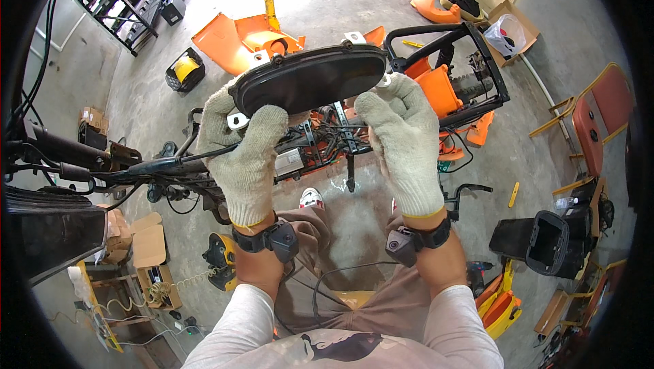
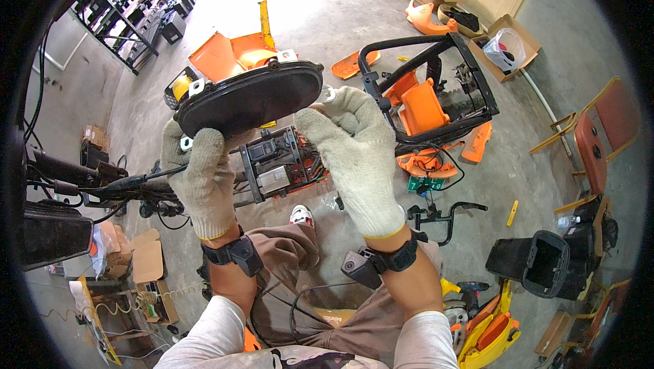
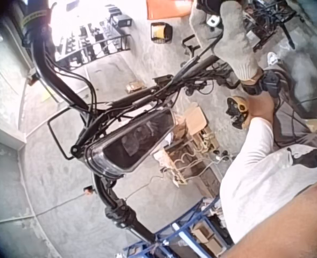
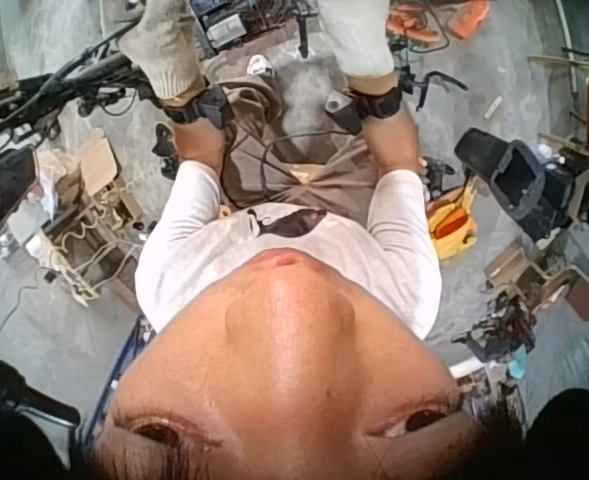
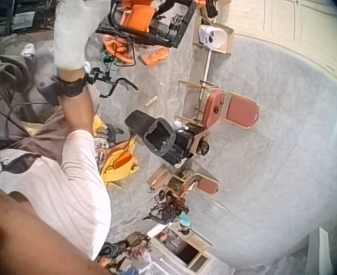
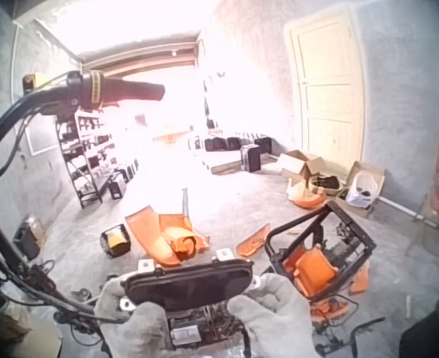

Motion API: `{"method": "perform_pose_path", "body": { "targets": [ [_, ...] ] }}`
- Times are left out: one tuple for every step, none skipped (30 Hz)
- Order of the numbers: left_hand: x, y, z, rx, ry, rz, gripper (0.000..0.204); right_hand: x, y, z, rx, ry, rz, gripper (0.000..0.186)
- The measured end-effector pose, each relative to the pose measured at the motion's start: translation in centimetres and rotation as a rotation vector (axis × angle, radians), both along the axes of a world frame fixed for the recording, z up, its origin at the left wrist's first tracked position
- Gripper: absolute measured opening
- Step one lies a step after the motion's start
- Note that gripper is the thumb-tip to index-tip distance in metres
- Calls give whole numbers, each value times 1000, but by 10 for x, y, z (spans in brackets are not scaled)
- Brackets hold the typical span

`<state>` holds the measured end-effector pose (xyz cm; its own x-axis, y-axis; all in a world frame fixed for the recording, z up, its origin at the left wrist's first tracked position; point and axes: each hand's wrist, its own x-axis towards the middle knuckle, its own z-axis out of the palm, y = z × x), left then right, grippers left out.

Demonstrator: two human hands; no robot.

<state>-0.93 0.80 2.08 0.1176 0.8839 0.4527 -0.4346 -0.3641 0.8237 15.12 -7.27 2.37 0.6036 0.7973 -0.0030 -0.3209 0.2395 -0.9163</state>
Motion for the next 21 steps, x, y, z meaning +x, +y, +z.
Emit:
{"method": "perform_pose_path", "body": {
  "targets": [
    [1,-2,1,-7,-24,-17,36,0,1,0,8,1,-6,28],
    [1,-3,2,-13,-49,-35,37,-1,1,-1,17,2,-12,28],
    [3,-3,2,-14,-49,-36,37,-2,1,-1,17,2,-14,28],
    [4,-3,2,-13,-62,-51,38,-3,2,-2,31,-28,-51,31],
    [5,-3,2,-13,-75,-66,40,-3,2,-2,44,-58,-88,35],
    [5,-4,1,-13,-75,-67,40,-2,1,-3,45,-57,-89,35],
    [5,-4,-1,-3,-58,-30,40,-1,1,-3,-14,-82,-69,36],
    [5,-4,-3,7,-42,7,41,0,1,-4,-73,-107,-49,38],
    [4,-4,-3,8,-41,9,41,-1,-1,-1,-71,-106,-47,38],
    [2,-4,-3,-13,-46,0,41,-1,-3,4,-110,-118,7,35],
    [1,-4,-2,-35,-51,-9,41,-2,-5,8,-148,-131,62,32],
    [3,-5,-1,-36,-53,-13,41,0,-6,9,-150,-133,58,32],
    [6,-6,1,-56,-95,-38,41,2,-7,9,-159,-131,70,27],
    [9,-6,2,-75,-136,-62,42,4,-8,9,-168,-130,83,23],
    [7,-5,2,-71,-136,-62,42,3,-8,10,-164,-130,84,23],
    [4,-3,0,-29,-113,-14,41,2,-8,11,-127,-129,86,21],
    [3,-1,0,12,-91,34,40,2,-7,13,-89,-128,89,19],
    [4,-4,4,13,-93,32,40,3,-8,13,-89,-130,87,19],
    [6,-9,11,-48,-131,-46,41,4,-10,15,-111,-164,99,18],
    [7,-12,14,-109,-168,-125,42,6,-11,16,-133,-197,110,18],
    [7,-13,14,-106,-171,-128,42,7,-13,16,-130,-201,106,18]
  ]
}}
